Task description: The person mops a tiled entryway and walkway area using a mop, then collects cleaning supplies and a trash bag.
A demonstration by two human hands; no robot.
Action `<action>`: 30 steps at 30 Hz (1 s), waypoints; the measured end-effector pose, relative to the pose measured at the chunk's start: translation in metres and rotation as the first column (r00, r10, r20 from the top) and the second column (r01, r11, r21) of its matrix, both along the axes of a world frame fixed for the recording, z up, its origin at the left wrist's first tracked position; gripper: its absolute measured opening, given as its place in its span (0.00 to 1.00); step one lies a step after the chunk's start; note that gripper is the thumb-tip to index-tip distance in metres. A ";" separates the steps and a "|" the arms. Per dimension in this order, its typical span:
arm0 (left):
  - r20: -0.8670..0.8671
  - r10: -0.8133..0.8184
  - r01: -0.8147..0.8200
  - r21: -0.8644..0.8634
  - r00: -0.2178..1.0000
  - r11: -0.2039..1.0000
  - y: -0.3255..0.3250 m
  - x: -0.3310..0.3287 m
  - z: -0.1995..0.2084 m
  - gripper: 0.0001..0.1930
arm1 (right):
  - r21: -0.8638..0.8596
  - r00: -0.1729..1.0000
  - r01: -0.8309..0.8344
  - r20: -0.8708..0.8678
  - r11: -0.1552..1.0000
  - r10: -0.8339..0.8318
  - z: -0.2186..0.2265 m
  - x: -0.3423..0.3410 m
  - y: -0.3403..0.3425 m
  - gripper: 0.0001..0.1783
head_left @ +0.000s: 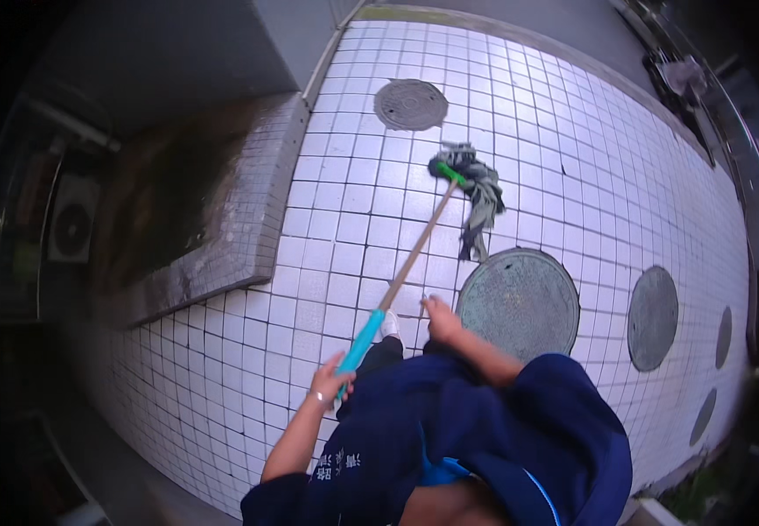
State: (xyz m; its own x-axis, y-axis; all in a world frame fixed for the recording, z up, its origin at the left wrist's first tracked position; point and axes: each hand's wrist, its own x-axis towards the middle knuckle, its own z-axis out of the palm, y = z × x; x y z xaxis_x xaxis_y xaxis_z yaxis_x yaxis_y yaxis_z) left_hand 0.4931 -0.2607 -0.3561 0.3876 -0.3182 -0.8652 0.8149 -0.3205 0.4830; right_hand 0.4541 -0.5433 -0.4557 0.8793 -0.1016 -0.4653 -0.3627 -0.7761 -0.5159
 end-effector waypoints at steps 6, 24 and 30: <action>0.413 0.046 0.067 -0.254 0.909 0.965 0.231 0.025 0.203 0.22 | 0.147 0.943 0.271 0.159 0.951 -0.293 0.123 -0.096 0.258 0.25; 0.923 0.331 0.890 -0.310 0.197 0.335 -0.047 0.277 0.409 0.14 | 0.257 0.470 0.774 0.379 0.579 -0.797 0.158 0.194 0.105 0.30; 0.942 0.233 0.963 -0.204 0.241 -0.174 -0.103 0.402 0.457 0.17 | 0.246 0.625 0.679 0.301 0.692 -0.720 0.154 0.281 0.046 0.25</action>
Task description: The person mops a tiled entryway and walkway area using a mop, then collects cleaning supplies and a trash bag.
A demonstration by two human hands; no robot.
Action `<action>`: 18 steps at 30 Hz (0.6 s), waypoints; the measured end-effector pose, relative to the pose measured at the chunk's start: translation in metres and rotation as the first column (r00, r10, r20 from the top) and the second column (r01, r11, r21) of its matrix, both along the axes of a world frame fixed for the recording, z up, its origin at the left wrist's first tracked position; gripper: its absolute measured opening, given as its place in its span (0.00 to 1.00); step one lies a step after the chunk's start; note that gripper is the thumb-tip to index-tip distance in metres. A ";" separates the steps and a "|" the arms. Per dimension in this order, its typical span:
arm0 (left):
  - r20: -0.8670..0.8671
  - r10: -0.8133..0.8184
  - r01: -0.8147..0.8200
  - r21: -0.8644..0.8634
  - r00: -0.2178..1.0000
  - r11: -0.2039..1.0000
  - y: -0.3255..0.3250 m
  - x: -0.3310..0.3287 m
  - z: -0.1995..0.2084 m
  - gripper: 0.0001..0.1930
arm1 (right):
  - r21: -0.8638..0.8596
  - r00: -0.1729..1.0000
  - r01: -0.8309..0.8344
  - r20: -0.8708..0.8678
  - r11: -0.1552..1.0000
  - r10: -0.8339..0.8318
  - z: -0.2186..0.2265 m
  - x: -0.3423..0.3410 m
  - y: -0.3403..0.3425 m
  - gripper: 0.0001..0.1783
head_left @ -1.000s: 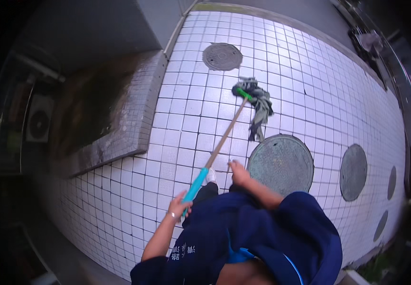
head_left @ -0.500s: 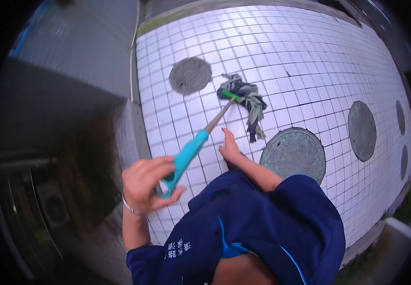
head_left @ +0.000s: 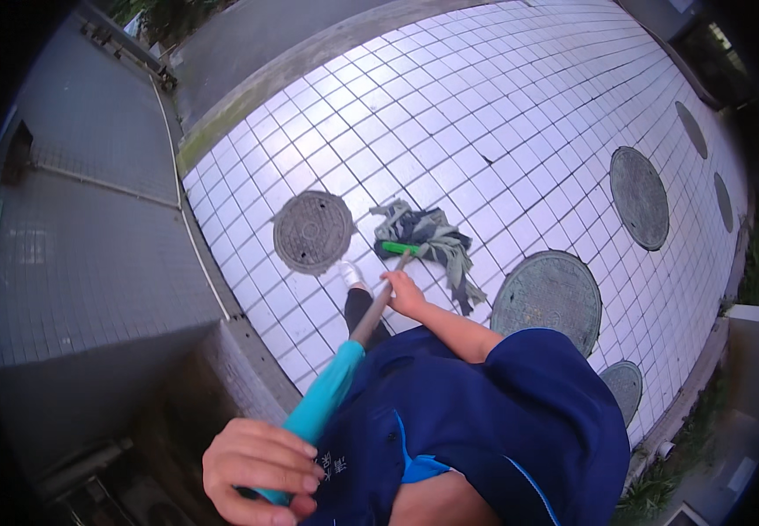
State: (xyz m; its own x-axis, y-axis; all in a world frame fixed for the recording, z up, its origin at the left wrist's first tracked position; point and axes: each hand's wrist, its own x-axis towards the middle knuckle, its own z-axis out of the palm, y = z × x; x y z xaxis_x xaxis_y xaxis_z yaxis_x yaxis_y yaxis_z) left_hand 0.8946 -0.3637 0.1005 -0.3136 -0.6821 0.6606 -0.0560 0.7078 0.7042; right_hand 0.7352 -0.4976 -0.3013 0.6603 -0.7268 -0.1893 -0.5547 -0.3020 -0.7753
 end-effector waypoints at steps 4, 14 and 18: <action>-0.101 -0.172 0.171 -0.015 0.980 0.985 -0.060 0.091 0.016 0.16 | -0.028 0.959 -0.284 0.000 0.959 0.284 0.001 0.047 -0.052 0.13; -0.378 0.869 -0.827 0.337 0.319 0.451 -0.104 0.422 -0.012 0.21 | 0.160 0.939 -0.285 -0.151 0.945 0.308 0.129 0.195 -0.137 0.16; -0.374 0.900 -0.765 0.506 0.221 0.398 -0.155 0.469 -0.065 0.21 | 0.083 0.948 -0.229 -0.209 0.970 0.242 0.135 0.193 -0.184 0.15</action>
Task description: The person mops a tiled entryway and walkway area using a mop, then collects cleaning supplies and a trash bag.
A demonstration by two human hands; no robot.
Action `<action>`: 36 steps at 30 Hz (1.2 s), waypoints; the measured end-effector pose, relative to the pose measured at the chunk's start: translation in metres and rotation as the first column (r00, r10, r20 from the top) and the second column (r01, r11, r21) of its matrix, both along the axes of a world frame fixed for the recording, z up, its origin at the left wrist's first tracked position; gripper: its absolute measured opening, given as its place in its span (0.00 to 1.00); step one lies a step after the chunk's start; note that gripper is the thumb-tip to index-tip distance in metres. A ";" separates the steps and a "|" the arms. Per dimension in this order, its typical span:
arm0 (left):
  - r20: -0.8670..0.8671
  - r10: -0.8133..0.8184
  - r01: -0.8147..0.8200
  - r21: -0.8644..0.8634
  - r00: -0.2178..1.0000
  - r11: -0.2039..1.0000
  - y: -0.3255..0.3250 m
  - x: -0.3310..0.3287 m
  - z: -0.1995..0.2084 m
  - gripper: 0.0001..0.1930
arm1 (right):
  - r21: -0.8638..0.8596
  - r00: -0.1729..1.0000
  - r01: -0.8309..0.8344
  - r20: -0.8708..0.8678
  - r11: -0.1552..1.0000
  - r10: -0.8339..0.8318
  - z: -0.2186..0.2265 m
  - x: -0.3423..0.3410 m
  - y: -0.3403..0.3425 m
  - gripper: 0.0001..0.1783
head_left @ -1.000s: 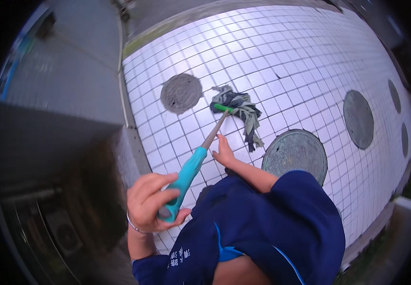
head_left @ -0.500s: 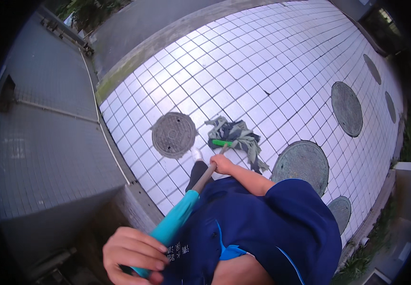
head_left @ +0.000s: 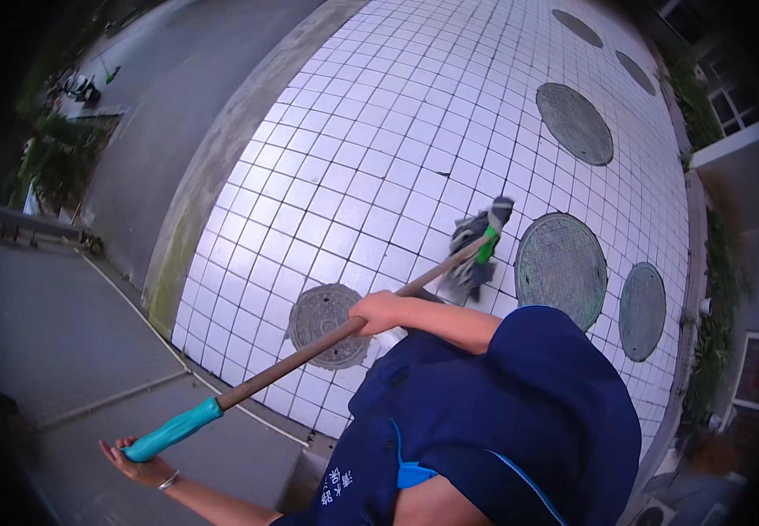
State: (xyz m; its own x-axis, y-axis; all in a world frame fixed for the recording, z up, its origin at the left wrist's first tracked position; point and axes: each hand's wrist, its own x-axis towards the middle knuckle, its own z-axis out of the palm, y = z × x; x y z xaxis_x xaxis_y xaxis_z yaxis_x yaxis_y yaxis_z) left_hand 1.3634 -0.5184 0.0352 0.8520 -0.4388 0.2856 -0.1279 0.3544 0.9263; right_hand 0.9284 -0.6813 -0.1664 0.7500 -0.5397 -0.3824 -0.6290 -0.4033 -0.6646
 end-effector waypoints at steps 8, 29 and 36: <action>0.088 -0.008 -0.022 0.330 0.996 0.944 -0.115 0.044 -0.089 0.16 | -0.067 0.993 0.081 -0.083 0.994 -0.087 -0.026 -0.024 -0.103 0.13; -0.986 -0.164 0.768 0.106 0.001 -0.632 -0.415 -0.188 -0.094 0.28 | -0.123 0.503 0.864 0.225 0.488 -0.834 -0.144 -0.022 -0.207 0.06; -0.940 -0.335 0.372 0.335 0.067 -0.866 -0.519 -0.311 -0.078 0.30 | -0.138 0.269 0.963 0.507 0.231 -0.819 -0.168 -0.099 -0.285 0.05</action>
State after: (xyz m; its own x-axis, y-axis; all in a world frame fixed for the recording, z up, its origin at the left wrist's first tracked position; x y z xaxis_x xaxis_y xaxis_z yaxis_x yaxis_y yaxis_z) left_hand 1.0527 -1.0374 -0.0431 -0.3706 -0.0115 -0.9287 -0.7341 -0.6089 0.3005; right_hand 0.8296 -0.9659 -0.3342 -0.3162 -0.9398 0.1294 -0.5546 0.0725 -0.8289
